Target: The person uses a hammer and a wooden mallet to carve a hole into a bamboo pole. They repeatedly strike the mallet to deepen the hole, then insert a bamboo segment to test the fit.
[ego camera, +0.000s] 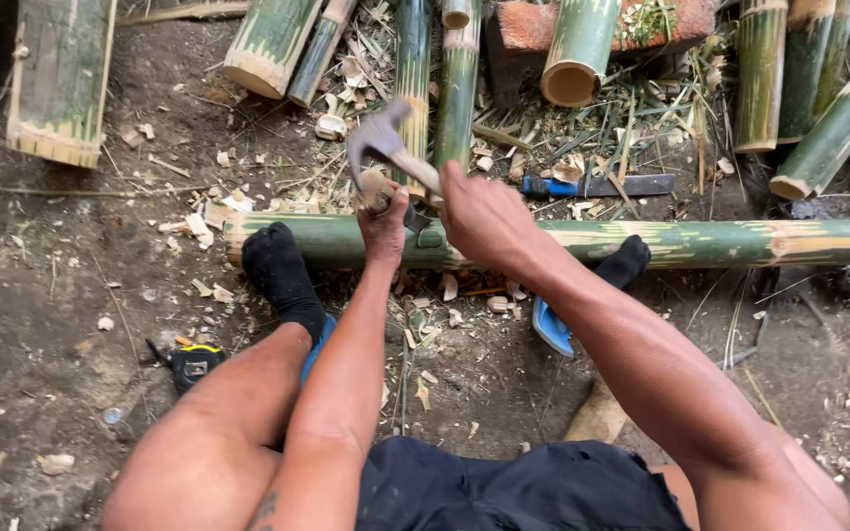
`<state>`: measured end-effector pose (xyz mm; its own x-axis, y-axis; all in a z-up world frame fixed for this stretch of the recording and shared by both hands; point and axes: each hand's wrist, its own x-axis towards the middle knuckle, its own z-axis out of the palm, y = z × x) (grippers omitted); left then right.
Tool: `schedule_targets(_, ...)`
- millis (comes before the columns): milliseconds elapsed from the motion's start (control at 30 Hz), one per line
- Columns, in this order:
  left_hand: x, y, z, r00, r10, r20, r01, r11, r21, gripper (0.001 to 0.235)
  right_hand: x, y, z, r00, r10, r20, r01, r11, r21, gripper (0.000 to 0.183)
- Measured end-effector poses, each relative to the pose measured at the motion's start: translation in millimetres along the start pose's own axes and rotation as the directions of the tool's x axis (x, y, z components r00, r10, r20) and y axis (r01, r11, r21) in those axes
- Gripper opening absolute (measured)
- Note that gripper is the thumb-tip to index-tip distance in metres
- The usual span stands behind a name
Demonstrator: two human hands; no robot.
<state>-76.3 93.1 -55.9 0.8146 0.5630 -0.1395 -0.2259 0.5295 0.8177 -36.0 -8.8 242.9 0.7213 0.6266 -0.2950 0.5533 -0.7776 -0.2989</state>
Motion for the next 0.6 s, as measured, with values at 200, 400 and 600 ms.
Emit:
schedule_targets(200, 2, 2, 0, 0.996, -0.083, -0.036, 0.083, 0.997, -0.005, 0.033, 6, -43, -52, 0.809, -0.279, -0.518, 0.393, 0.911, 0.124, 0.028)
schedule_targets(400, -4, 7, 4, 1.0, -0.008, 0.01, 0.008, 1.0, -0.006, 0.048, 21, -18, 14, 0.99, 0.069, 0.124, -0.028, 0.951, -0.307, 0.01)
schedule_targets(600, 3, 26, 17, 0.995, -0.088, -0.041, 0.092, 0.99, 0.107, 0.042, 4, 49, 66, 0.938, 0.27, 0.217, -0.312, 0.93, 0.193, 0.021)
